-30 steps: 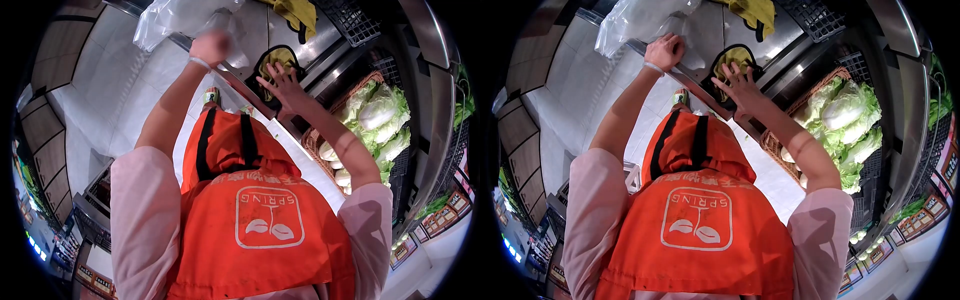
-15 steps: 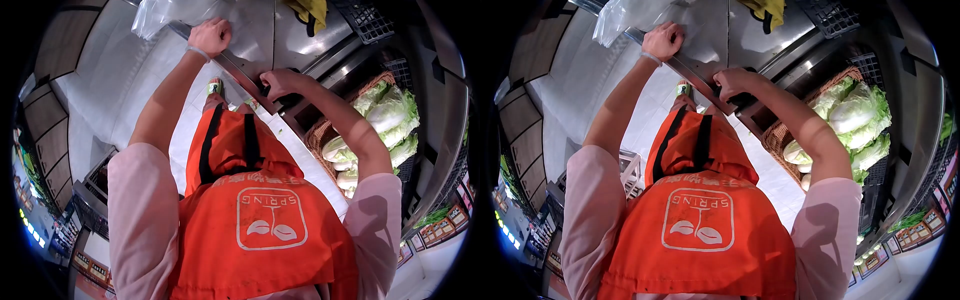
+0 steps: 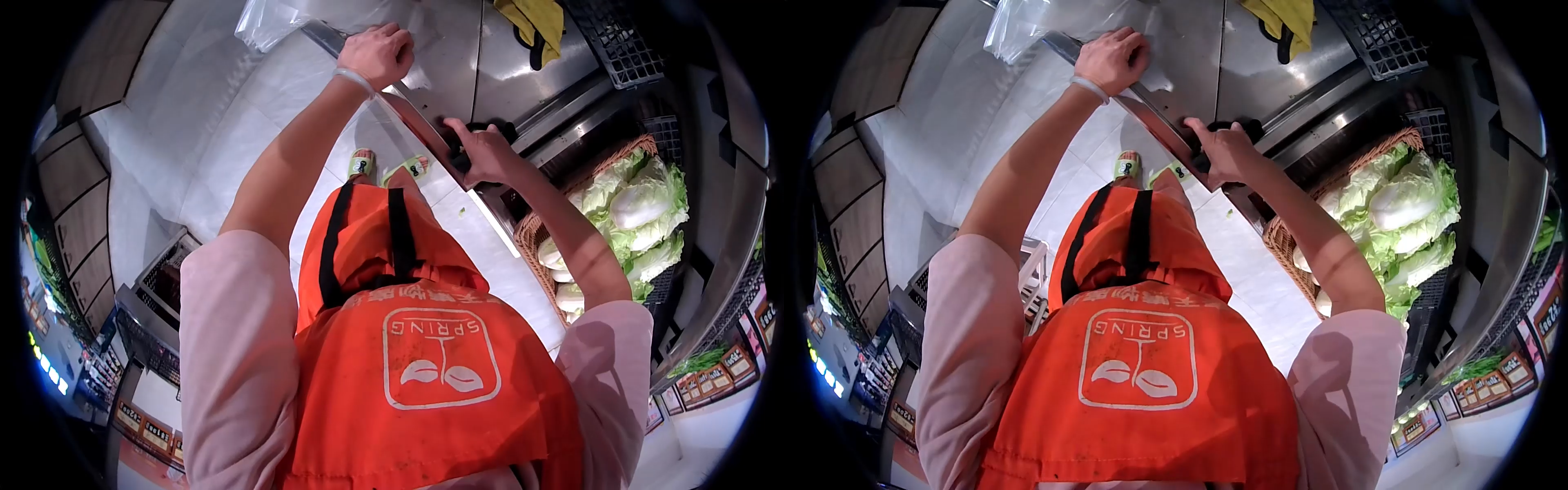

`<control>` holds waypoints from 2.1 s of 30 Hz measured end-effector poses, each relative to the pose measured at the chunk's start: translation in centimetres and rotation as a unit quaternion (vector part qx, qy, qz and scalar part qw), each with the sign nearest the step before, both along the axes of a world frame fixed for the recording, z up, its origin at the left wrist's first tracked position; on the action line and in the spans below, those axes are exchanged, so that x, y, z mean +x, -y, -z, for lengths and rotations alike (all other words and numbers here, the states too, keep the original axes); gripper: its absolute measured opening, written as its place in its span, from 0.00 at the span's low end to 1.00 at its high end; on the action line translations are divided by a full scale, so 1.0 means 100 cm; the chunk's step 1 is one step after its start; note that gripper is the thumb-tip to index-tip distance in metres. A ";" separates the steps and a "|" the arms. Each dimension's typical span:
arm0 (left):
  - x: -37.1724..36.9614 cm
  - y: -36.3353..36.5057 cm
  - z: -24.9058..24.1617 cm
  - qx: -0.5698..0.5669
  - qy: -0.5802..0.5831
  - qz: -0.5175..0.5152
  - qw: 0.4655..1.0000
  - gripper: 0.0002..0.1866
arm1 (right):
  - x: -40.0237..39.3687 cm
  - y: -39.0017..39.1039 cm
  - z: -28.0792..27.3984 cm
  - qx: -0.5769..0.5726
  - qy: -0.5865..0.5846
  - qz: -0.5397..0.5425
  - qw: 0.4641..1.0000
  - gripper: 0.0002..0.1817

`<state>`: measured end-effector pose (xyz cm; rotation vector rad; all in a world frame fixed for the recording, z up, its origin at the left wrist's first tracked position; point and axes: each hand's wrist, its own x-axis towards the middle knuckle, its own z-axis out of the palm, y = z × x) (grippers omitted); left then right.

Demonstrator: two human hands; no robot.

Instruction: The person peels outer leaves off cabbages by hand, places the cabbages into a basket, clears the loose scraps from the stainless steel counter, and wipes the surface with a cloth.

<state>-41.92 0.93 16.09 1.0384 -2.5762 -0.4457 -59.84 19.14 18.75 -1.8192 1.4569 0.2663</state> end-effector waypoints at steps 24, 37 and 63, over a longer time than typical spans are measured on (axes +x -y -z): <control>0.005 0.001 -0.005 -0.013 -0.025 0.033 0.999 0.07 | 0.013 0.009 -0.051 0.159 0.002 0.178 0.971 0.29; -0.026 -0.060 0.007 0.052 0.116 0.146 0.981 0.16 | 0.071 -0.255 -0.033 0.223 0.448 0.628 0.595 0.28; -0.043 -0.107 0.058 0.065 -0.031 -0.011 0.997 0.13 | -0.172 -0.539 0.390 -0.245 0.459 0.847 0.108 0.23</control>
